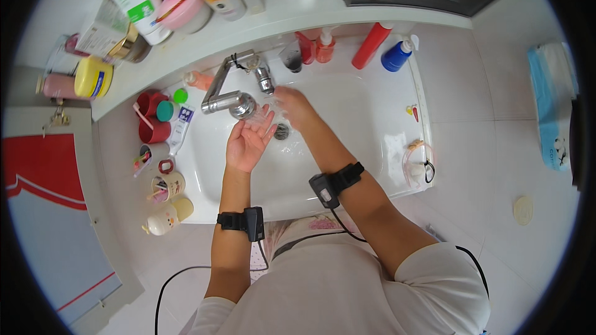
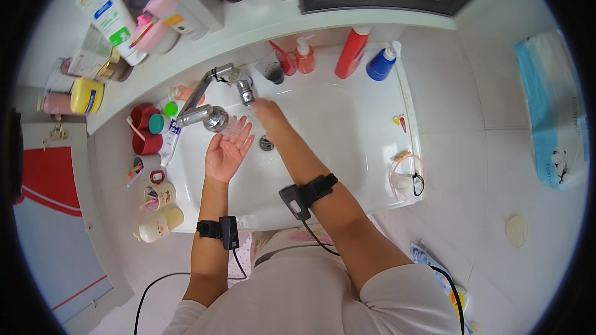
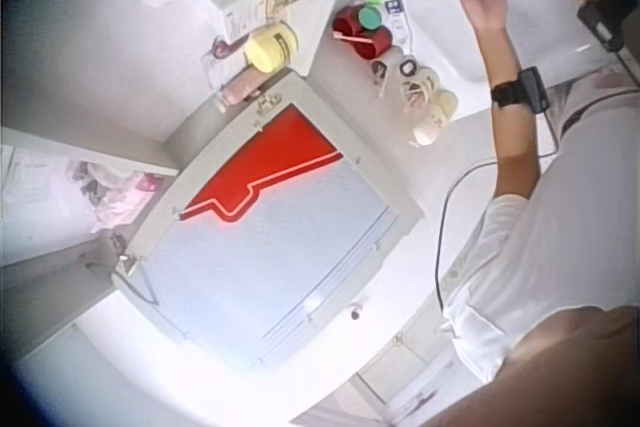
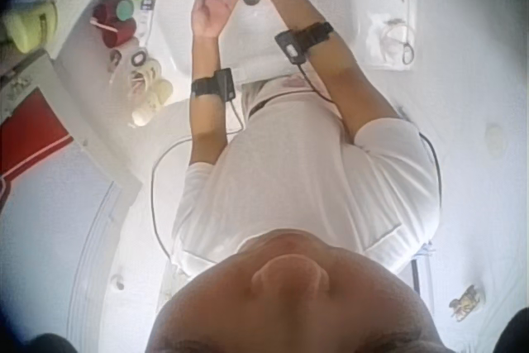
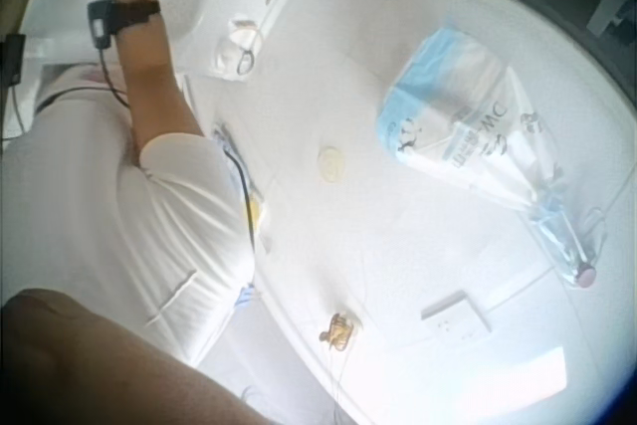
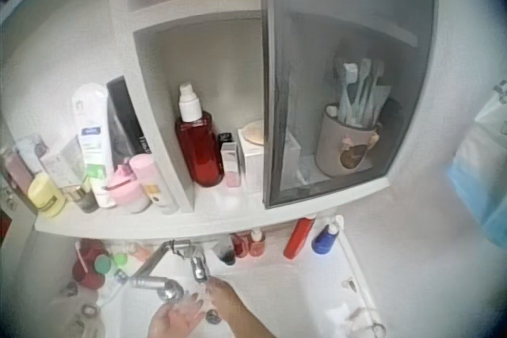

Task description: The person takes a white cloth from a laundry bin, carries it to a bathroom sink, and washes it by hand in a pink basin using water and detergent from a packet before hanging a separate towel on a wall hook.

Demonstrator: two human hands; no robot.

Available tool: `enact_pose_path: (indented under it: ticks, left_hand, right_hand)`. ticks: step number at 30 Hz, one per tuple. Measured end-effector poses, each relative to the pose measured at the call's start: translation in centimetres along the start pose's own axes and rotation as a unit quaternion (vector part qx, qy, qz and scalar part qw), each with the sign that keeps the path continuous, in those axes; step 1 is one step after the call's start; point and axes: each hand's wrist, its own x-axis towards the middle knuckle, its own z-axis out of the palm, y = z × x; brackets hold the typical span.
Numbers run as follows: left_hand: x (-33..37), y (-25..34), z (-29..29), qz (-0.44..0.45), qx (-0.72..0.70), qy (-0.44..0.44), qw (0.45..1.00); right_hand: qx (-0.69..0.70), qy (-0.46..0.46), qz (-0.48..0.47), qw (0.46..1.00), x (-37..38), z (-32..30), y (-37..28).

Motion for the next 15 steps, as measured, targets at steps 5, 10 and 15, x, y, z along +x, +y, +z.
enact_pose_path:
  ticks: [5, 10, 15]
  left_hand:
    - [-1.4, 0.0, 1.5, -0.005, 0.069, -0.033, 0.997]
    - [-1.2, -0.7, -3.2, -0.096, 0.498, 0.014, 0.862]
    - [-4.3, -2.1, -0.3, 0.006, 0.797, -0.06, 0.601]
  right_hand:
    - [0.095, -0.095, 0.023, 0.991, -0.7, -0.4, -2.7]
    - [0.078, -0.287, 0.0, 0.955, -5.8, -2.1, 0.3]
    - [-0.815, -0.044, 0.087, 0.571, -11.9, -6.2, 1.0]
